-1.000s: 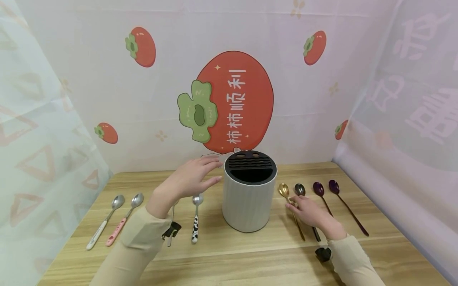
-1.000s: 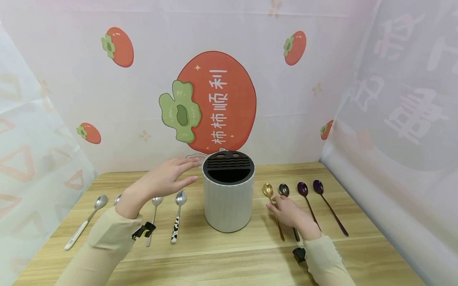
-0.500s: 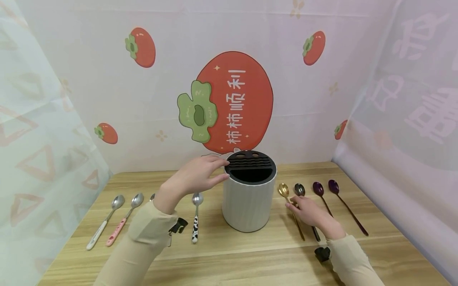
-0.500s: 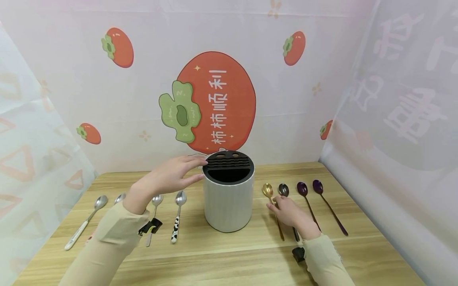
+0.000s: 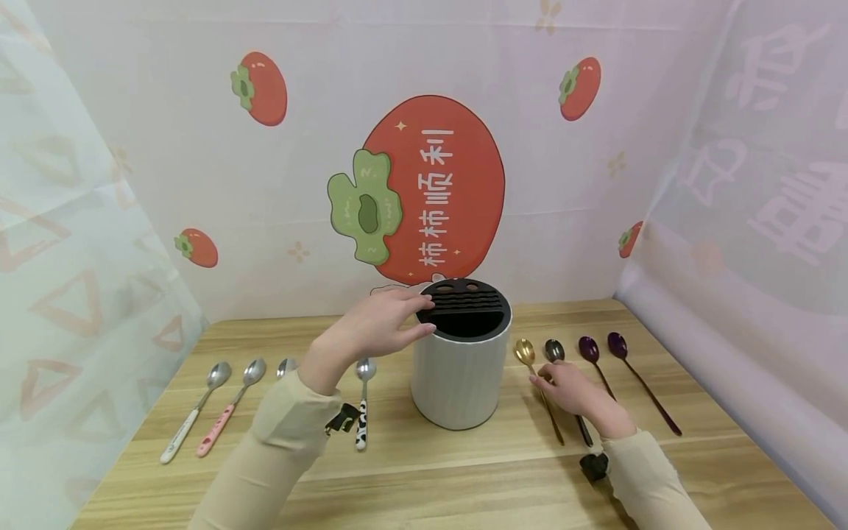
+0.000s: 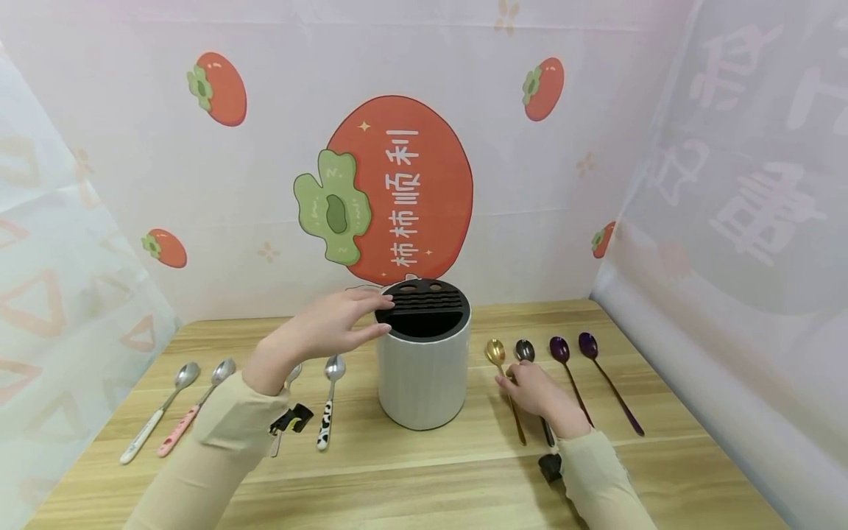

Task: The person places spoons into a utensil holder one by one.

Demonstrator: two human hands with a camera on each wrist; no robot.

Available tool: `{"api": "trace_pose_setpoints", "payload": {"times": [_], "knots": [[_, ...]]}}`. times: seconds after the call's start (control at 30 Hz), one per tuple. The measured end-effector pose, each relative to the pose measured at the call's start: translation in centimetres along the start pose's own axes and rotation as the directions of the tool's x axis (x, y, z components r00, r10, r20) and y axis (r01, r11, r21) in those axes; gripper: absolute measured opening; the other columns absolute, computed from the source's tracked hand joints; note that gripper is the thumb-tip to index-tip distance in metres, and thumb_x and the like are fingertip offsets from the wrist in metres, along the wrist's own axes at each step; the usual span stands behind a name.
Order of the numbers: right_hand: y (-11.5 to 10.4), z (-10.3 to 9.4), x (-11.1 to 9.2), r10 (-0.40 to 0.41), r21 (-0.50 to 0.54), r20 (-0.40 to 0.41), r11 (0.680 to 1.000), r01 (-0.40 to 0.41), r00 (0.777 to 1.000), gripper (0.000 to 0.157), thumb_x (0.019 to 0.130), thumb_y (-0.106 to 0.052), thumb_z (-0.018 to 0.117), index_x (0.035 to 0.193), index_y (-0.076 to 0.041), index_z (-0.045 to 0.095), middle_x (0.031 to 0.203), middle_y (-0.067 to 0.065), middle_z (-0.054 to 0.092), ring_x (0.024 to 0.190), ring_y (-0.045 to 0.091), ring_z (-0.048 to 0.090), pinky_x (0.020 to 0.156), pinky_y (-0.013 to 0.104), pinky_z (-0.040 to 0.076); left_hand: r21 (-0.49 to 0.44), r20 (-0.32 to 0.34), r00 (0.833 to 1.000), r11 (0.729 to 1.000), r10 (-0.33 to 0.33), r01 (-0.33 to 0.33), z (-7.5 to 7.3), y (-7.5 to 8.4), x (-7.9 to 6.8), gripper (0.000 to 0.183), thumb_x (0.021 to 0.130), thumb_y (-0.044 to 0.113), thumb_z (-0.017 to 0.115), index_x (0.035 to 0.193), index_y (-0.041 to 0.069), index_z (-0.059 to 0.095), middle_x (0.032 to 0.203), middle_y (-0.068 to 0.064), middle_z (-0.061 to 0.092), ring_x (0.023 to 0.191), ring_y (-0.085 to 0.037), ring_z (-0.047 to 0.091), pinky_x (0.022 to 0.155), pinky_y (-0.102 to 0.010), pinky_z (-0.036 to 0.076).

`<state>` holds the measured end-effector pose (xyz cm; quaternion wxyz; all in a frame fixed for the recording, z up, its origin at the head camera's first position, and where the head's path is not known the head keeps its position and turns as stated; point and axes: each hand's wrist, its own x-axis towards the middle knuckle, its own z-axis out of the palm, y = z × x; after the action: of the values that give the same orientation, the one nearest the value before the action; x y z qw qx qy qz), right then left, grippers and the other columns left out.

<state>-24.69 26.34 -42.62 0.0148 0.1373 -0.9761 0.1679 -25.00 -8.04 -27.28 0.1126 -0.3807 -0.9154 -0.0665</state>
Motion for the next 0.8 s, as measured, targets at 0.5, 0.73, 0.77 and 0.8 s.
{"api": "trace_pose_setpoints", "payload": {"times": [0.5, 0.73, 0.77, 0.8], "knots": [[0.27, -0.11, 0.39, -0.006, 0.006, -0.001, 1.0, 0.006, 1.0, 0.03, 0.089, -0.029, 0.05, 0.094, -0.002, 0.062, 0.094, 0.013, 0.059, 0.083, 0.024, 0.057, 0.071, 0.04, 0.046, -0.041, 0.004, 1.0, 0.999, -0.019, 0.02, 0.22, 0.47, 0.27, 0.044, 0.086, 0.044, 0.049, 0.12, 0.017, 0.055, 0.127, 0.004, 0.051, 0.119, -0.014, 0.044, 0.101, -0.035, 0.03], [0.21, -0.01, 0.48, -0.003, 0.007, -0.003, 1.0, 0.003, 1.0, 0.028, 0.089, -0.026, 0.051, 0.095, -0.001, 0.062, 0.093, 0.014, 0.059, 0.082, 0.025, 0.057, 0.072, 0.04, 0.046, -0.062, -0.001, 1.0, 0.998, -0.028, 0.028, 0.17, 0.68, 0.35, 0.043, 0.086, 0.042, 0.051, 0.119, 0.016, 0.056, 0.123, 0.005, 0.054, 0.117, -0.013, 0.046, 0.101, -0.035, 0.031], [0.17, 0.0, 0.49, -0.003, 0.009, -0.004, 1.0, 0.003, 1.0, 0.028, 0.089, -0.026, 0.052, 0.094, -0.001, 0.062, 0.093, 0.014, 0.059, 0.082, 0.025, 0.057, 0.072, 0.04, 0.046, -0.065, -0.001, 1.0, 0.997, -0.029, 0.029, 0.18, 0.68, 0.38, 0.043, 0.085, 0.042, 0.051, 0.119, 0.016, 0.056, 0.123, 0.005, 0.054, 0.116, -0.013, 0.046, 0.101, -0.036, 0.03], [0.16, 0.02, 0.52, 0.002, 0.01, -0.006, 1.0, -0.002, 1.0, 0.028, 0.088, -0.026, 0.052, 0.094, -0.001, 0.062, 0.093, 0.013, 0.059, 0.082, 0.024, 0.057, 0.072, 0.04, 0.046, -0.067, 0.002, 1.0, 0.997, -0.031, 0.031, 0.18, 0.68, 0.4, 0.043, 0.085, 0.042, 0.051, 0.119, 0.017, 0.056, 0.123, 0.006, 0.054, 0.117, -0.013, 0.046, 0.101, -0.035, 0.03]]}}
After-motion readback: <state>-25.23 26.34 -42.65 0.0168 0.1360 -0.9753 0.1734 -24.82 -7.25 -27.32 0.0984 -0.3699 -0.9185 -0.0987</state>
